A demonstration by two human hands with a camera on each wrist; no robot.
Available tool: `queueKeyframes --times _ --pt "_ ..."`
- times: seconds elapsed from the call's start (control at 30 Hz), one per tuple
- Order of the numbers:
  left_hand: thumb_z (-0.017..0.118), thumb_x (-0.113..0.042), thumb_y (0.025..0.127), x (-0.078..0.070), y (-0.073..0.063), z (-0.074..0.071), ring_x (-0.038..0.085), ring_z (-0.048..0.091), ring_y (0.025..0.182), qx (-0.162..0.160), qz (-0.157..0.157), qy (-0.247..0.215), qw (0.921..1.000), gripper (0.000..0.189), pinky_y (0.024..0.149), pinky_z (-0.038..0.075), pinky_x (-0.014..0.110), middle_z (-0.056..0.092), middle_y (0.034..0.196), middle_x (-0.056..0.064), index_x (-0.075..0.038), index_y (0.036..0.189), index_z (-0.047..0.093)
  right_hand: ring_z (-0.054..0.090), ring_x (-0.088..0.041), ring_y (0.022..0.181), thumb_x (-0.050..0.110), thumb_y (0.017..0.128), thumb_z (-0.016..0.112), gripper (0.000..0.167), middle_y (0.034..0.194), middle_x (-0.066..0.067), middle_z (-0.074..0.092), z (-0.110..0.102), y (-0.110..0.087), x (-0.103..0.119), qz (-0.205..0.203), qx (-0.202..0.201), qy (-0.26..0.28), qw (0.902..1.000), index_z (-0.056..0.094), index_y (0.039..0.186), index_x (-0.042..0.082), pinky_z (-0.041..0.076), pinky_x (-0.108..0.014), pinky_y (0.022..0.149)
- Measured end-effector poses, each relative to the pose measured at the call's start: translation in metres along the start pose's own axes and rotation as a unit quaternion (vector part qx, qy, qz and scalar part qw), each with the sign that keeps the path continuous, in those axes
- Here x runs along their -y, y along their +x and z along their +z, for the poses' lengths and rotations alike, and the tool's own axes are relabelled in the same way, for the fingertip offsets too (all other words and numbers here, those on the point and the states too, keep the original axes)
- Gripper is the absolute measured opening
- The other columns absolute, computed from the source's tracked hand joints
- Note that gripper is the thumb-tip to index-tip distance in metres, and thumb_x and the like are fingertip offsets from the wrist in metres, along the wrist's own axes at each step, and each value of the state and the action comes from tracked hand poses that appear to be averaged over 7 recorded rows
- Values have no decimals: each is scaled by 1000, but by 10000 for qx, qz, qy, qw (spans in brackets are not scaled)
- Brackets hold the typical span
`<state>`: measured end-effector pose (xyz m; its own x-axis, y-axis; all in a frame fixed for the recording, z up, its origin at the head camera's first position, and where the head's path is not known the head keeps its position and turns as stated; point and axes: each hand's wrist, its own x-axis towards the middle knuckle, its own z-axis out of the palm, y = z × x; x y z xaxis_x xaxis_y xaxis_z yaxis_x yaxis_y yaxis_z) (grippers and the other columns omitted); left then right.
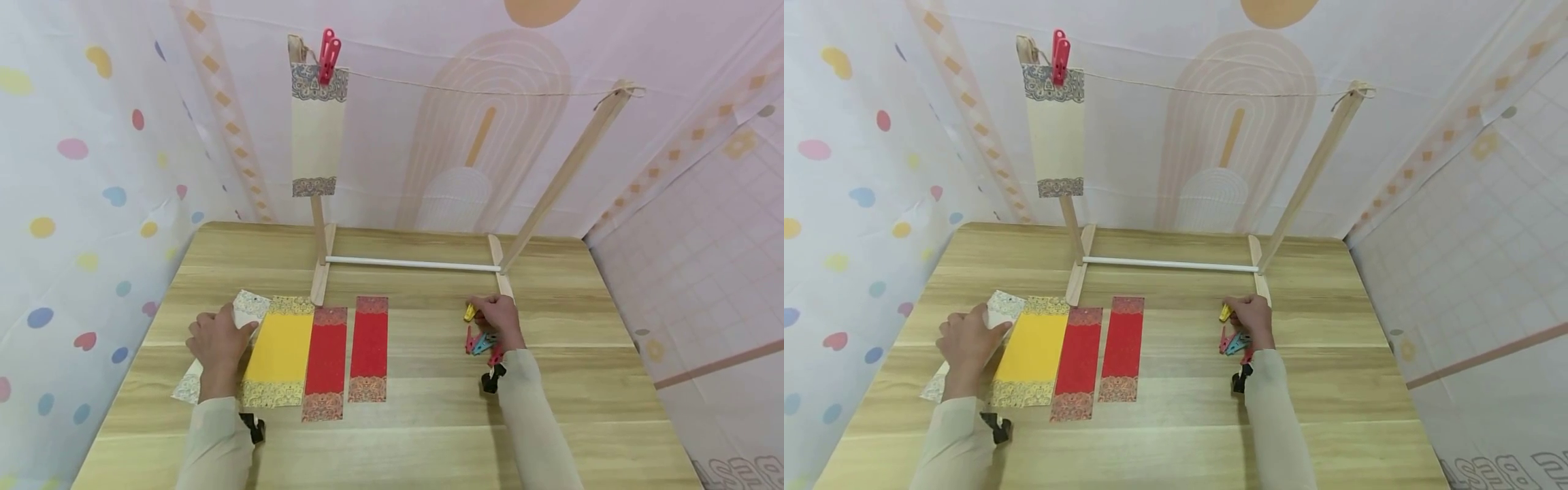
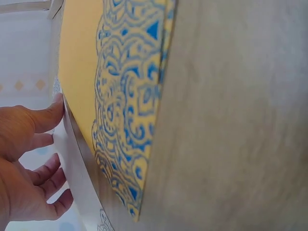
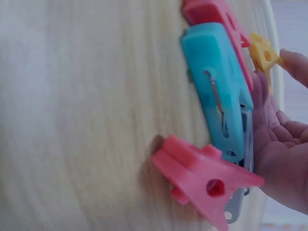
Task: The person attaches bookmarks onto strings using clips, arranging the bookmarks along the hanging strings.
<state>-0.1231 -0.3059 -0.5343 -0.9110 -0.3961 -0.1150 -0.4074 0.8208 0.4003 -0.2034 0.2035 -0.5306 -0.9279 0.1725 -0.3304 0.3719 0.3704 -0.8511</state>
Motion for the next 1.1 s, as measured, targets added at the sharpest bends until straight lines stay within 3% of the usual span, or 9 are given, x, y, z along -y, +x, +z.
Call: queueKeyframes --times 0.23,0.5,0.63,0.83,1.1 --pt "72 -23 94 -4 1 2 61 43 107 -308 61 -251 9992 65 83 38 68 40 126 40 7 144 42 66 -8 63 23 97 69 30 75 -1 67 -2 0 4 467 337 1013 9932 60 108 -4 56 -21 62" --pt "64 -16 97 -1 3 6 62 45 113 -490 34 -621 9969 55 90 36 71 49 129 40 4 145 45 65 -7 67 14 99 66 28 79 -1 67 -2 4 6 477 184 1249 9908 60 112 -9 56 -20 65" --pt "57 -9 98 -1 5 5 59 51 110 -749 -78 -746 9944 45 87 41 69 54 126 37 3 142 51 65 -6 69 7 98 65 21 80 -1 67 0 6 5 198 43 1406 9899 58 109 -10 56 -20 66" --pt "53 0 94 -2 3 -4 57 59 96 -1082 -163 -921 9897 44 69 47 65 58 123 33 -3 139 57 60 -4 68 3 97 65 16 74 4 62 0 5 11 -412 -329 1247 9908 61 103 -11 50 -18 65" --pt "52 2 96 -18 3 -27 58 58 102 -1519 -61 -1289 9799 44 75 47 69 60 127 31 -4 139 58 64 -4 67 -4 96 64 12 75 3 64 -2 3 33 -1124 -445 1957 9732 60 99 -15 56 -19 69"
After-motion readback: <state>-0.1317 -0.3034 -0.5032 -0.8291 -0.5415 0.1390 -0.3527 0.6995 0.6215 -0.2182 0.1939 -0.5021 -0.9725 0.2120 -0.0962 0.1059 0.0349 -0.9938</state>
